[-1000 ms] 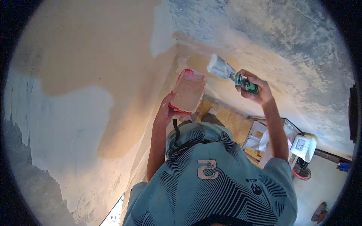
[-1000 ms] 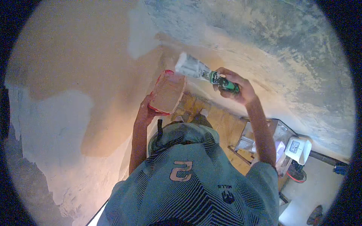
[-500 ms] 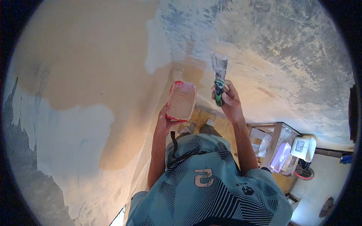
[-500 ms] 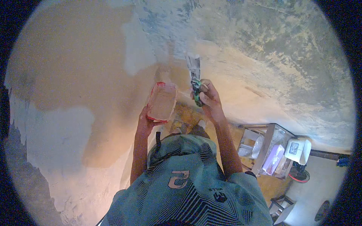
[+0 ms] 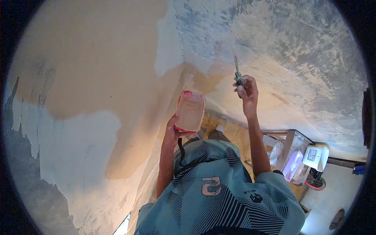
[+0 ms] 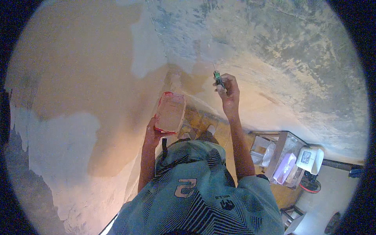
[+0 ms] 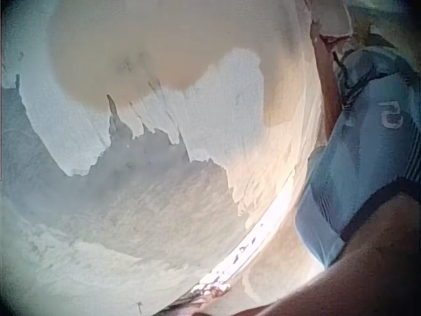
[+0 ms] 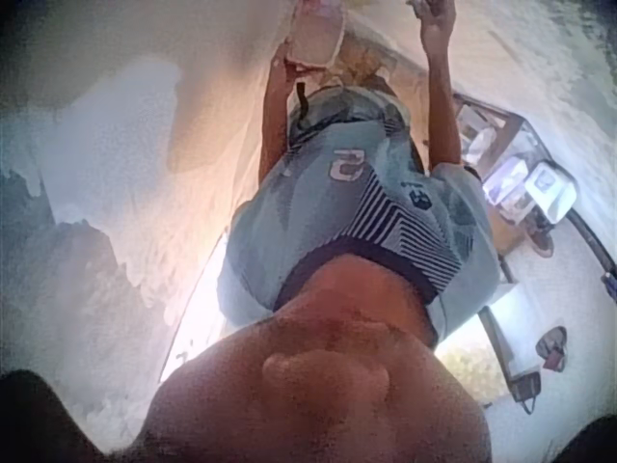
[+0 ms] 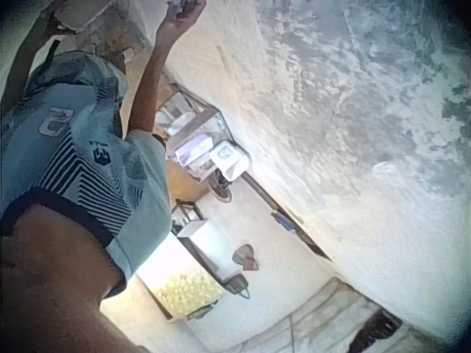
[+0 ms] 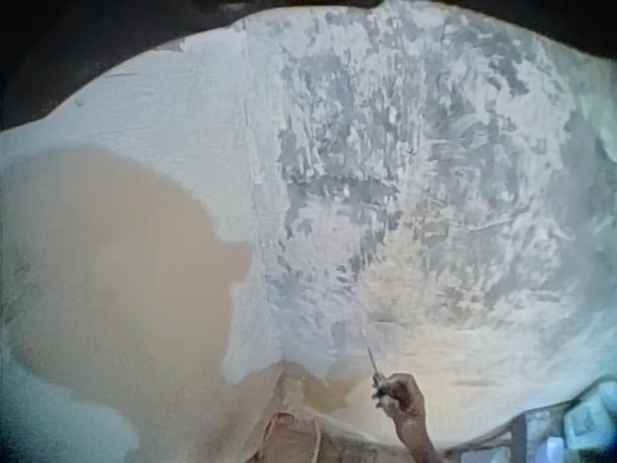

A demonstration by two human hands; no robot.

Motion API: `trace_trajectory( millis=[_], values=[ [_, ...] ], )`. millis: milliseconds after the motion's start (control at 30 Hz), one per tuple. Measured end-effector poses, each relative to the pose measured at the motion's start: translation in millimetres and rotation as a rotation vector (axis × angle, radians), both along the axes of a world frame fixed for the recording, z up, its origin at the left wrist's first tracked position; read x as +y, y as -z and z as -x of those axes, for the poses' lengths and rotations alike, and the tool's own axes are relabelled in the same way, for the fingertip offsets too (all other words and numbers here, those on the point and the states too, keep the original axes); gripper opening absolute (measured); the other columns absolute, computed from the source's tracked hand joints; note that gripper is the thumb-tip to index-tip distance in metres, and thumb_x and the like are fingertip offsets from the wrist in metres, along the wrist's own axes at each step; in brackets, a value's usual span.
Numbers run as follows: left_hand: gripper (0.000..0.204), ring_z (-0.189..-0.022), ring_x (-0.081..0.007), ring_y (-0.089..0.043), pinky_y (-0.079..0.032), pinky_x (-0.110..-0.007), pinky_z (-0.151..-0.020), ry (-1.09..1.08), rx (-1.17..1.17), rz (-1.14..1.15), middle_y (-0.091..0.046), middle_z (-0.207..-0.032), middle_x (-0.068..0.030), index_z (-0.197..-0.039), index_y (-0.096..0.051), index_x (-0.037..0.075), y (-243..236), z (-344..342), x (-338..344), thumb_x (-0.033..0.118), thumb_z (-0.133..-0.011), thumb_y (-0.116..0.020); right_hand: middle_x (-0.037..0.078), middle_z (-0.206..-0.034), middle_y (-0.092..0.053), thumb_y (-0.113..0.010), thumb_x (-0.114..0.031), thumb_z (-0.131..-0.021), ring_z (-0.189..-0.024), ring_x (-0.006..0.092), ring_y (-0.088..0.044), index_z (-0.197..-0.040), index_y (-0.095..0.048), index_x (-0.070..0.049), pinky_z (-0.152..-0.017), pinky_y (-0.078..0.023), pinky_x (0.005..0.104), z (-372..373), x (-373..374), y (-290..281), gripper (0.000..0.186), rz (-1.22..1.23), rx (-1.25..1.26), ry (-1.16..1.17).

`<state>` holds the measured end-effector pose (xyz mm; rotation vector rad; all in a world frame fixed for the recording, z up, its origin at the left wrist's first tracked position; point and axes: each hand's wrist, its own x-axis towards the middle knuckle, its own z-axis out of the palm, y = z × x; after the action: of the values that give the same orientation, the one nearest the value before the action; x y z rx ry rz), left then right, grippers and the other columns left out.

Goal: The person patches and smooths a wall by applying filler putty from a container to the wall with a putty knife.

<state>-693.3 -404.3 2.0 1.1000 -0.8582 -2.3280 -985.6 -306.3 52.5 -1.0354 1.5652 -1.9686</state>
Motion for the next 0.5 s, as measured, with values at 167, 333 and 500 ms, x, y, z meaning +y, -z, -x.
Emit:
trace_trajectory(
  millis=[167, 333, 500],
  values=[
    [0.072, -0.111, -0.0376, -0.063, -0.06, -0.054, -0.08, 0.002, 0.015, -0.006, -0.055, -0.131, -0.0205, -0.143, -0.035, 0.003, 5.4, -4.2, -0.1, 0.044, -0.088, -0.056, 0.011, -0.11, -0.064, -0.065, -0.006, -0.089, -0.099, 0.0246, -0.062, -0.114, -0.058, -0.008, -0.084, -0.049, 0.0347, 14.2, -5.8, -13.9, 0.025, -0.178, 0.601, 0.311],
    [0.069, -0.104, -0.0342, -0.067, -0.063, -0.049, -0.077, -0.008, 0.012, 0.001, -0.059, -0.126, -0.0216, -0.142, -0.037, 0.001, -1.1, -0.6, 0.7, 0.043, -0.09, -0.055, 0.011, -0.11, -0.066, -0.068, 0.002, -0.083, -0.102, 0.0314, -0.059, -0.108, -0.067, -0.01, -0.089, -0.048, 0.0414, 36.3, -10.0, -17.7, 0.027, -0.219, 1.154, 0.595],
    [0.068, -0.102, -0.0337, -0.068, -0.064, -0.045, -0.073, 0.011, 0.049, 0.026, -0.06, -0.124, -0.0217, -0.142, -0.037, 0.0, -1.8, -1.5, -1.6, 0.042, -0.09, -0.054, 0.008, -0.112, -0.066, -0.063, -0.004, -0.087, -0.106, 0.0311, -0.058, -0.101, -0.068, -0.012, -0.094, -0.044, 0.0436, 55.1, -6.8, -13.8, 0.017, -0.295, 1.204, 0.652]
  ],
)
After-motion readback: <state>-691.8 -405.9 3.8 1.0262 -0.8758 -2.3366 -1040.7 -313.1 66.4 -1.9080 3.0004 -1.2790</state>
